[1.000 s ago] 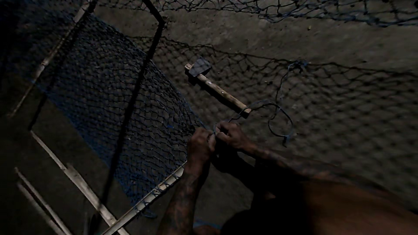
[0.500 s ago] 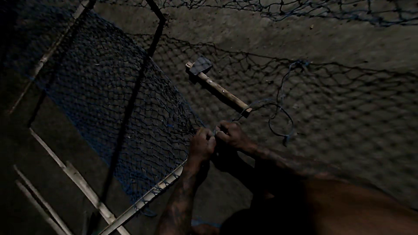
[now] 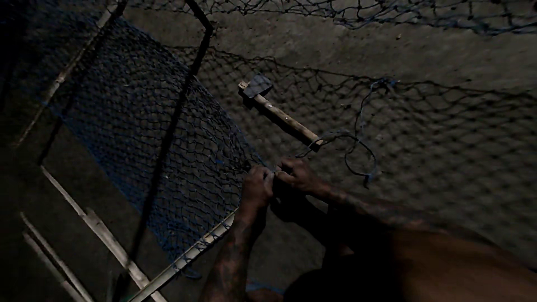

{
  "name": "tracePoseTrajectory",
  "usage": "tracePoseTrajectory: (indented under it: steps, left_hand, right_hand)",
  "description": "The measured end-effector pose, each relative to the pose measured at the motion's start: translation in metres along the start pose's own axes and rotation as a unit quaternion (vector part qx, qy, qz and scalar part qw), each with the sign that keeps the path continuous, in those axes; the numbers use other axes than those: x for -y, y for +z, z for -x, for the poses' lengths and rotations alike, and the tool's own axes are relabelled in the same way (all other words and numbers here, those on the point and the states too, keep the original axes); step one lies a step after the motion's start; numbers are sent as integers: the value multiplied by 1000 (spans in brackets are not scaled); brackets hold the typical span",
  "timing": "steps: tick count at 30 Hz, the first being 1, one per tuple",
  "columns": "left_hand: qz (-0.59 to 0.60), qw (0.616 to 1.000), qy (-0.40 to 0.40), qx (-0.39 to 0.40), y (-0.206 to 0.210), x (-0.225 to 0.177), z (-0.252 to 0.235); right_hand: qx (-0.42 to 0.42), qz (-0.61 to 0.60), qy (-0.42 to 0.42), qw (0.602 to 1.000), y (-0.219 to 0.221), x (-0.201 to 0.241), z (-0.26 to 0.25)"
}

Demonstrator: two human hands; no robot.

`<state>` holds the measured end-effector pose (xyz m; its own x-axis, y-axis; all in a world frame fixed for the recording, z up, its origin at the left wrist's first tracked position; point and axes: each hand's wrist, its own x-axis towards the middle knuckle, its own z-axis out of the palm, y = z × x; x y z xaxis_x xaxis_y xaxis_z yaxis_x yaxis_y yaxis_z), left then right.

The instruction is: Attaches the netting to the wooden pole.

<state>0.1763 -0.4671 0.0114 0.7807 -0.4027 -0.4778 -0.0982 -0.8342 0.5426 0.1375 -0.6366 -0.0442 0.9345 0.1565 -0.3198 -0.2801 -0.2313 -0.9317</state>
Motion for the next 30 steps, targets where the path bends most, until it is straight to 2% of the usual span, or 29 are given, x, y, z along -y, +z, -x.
tracePoseTrajectory:
  steps: [3,5,8,10,12,14,16,19,22,24,26,28,30]
  left_hand:
    - [-96,995,23,34,-3,-11,1]
    - [-71,995,67,10,2,-7,2]
    - [79,995,53,-16,8,4,2]
    - [216,973,45,-72,20,14,1]
    - [284,954,23,-96,24,13,0]
    - [262,961,4,-87,22,10,0]
    - [189,980,-10,-62,16,6,0]
    - [100,993,-9,-64,9,2,0]
    - [88,995,1,-56,4,-1,1]
    - [163,985,37,-44,4,4,0]
    - [276,957,77,-38,9,14,0]
    - [360,928,84,-40,13,22,0]
    - [383,920,69,-37,14,24,0]
  right_hand:
    - [-24,21,14,999,0,0,-3]
    - [-25,14,39,999,-2,0,-4]
    - [-24,-26,71,997,-4,0,-5]
    - [-14,-78,92,993,-3,-4,-7]
    - [-7,-125,86,988,-3,-6,-7]
    - [-4,-138,84,987,-3,-5,-6]
    - [-2,-140,84,987,-4,-3,-5]
    - [10,-138,66,988,-3,-6,-5]
    - [3,-94,60,994,-4,-9,-6]
    - [-18,-74,81,994,-6,-11,-10]
    - [-27,-72,102,992,-7,-17,-13]
    - [-18,-93,105,990,-6,-19,-13]
    - [1,-125,107,986,-5,-15,-12]
